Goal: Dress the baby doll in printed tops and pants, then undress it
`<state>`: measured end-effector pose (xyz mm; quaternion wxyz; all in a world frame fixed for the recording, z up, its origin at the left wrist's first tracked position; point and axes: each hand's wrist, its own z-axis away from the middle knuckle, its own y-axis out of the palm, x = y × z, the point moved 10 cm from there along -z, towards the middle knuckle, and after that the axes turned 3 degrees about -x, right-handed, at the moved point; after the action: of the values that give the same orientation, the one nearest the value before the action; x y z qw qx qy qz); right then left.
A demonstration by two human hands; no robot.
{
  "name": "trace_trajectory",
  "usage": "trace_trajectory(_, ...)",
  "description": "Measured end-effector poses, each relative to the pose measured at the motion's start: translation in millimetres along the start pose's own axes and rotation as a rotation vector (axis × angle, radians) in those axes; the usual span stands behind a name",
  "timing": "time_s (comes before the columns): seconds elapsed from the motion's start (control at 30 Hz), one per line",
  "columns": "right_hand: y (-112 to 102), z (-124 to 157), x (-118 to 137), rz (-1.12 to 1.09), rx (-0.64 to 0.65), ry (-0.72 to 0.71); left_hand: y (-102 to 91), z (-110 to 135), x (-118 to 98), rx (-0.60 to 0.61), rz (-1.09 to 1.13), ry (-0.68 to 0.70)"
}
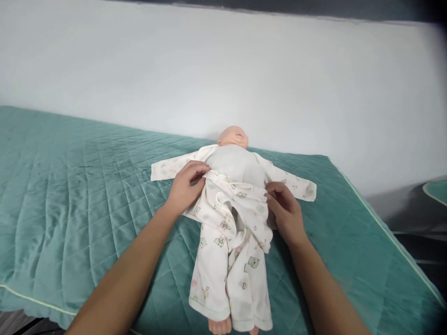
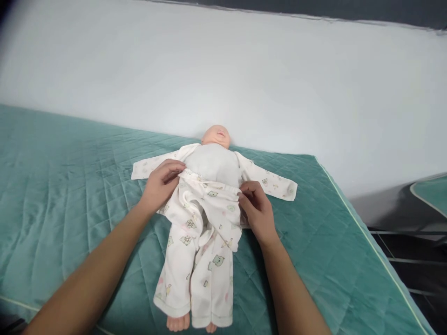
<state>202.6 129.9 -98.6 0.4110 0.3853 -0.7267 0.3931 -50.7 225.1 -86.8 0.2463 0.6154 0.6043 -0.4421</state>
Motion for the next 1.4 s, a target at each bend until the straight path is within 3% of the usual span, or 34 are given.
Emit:
trace_trajectory(0.27, 9.4, -9.1, 0.5, 0.038, 0.158, -0.079, 8.6, 0.2, -12.0, 0.053, -0.244, 0.117)
trace_trajectory(0.37, 12.3, -8.5, -1.3, 0.131, 0.183, -0.04, 9.5, -2.9, -2.8, 0.017, -0.245, 0.025)
trace_trajectory(0.47, 9.8, -9.6, 2.0, 0.273, 0.098, -0.049, 7.2, -7.0, 13.4, -0.035, -0.228, -0.114)
trace_trajectory(0.63, 6.9, -27.3, -1.4, 0.389, -0.077, -0.018, 6.3, -13.6, 42.1, -0.104, 0.159, -0.302)
trace_trajectory(0.73, 10.3, -44.4, -14.8, 0.274, -0.116, 0.105, 21.6, -10.8, 63.8, -0.023, 0.493, -0.506)
trace_trajectory(0.83, 21.6, -52.6, -28.4, 0.089, -0.059, 0.243, 32.9, -8.0, 69.4, 0.056, 0.605, -0.587)
trace_trajectory(0.9, 28.1, -50.8, -32.8, -0.026, -0.007, 0.298, 28.4, -10.9, 64.9, 0.037, 0.483, -0.517)
trace_trajectory(1.0, 30.1, -44.6, -31.4, -0.121, 0.041, 0.29, 14.2, -19.3, 40.5, -0.034, 0.184, -0.257)
trace_trajectory(1.1, 27.1, -44.6, -20.0, -0.129, 0.07, 0.16, 9.7, -23.0, 10.0, -0.029, 0.009, 0.014)
trace_trajectory(1.17, 26.4, -47.7, -7.8, -0.097, 0.098, 0.029, 10.9, -23.1, 0.0, 0.013, -0.032, 0.107)
trace_trajectory(1.27, 32.9, -51.2, 3.2, -0.041, 0.188, -0.084, 13.4, -22.8, 2.2, 0.076, 0.035, 0.092)
trace_trajectory(1.4, 45.2, -52.2, 2.5, -0.006, 0.298, -0.063, 19.3, -21.8, 12.9, 0.125, 0.135, -0.028)
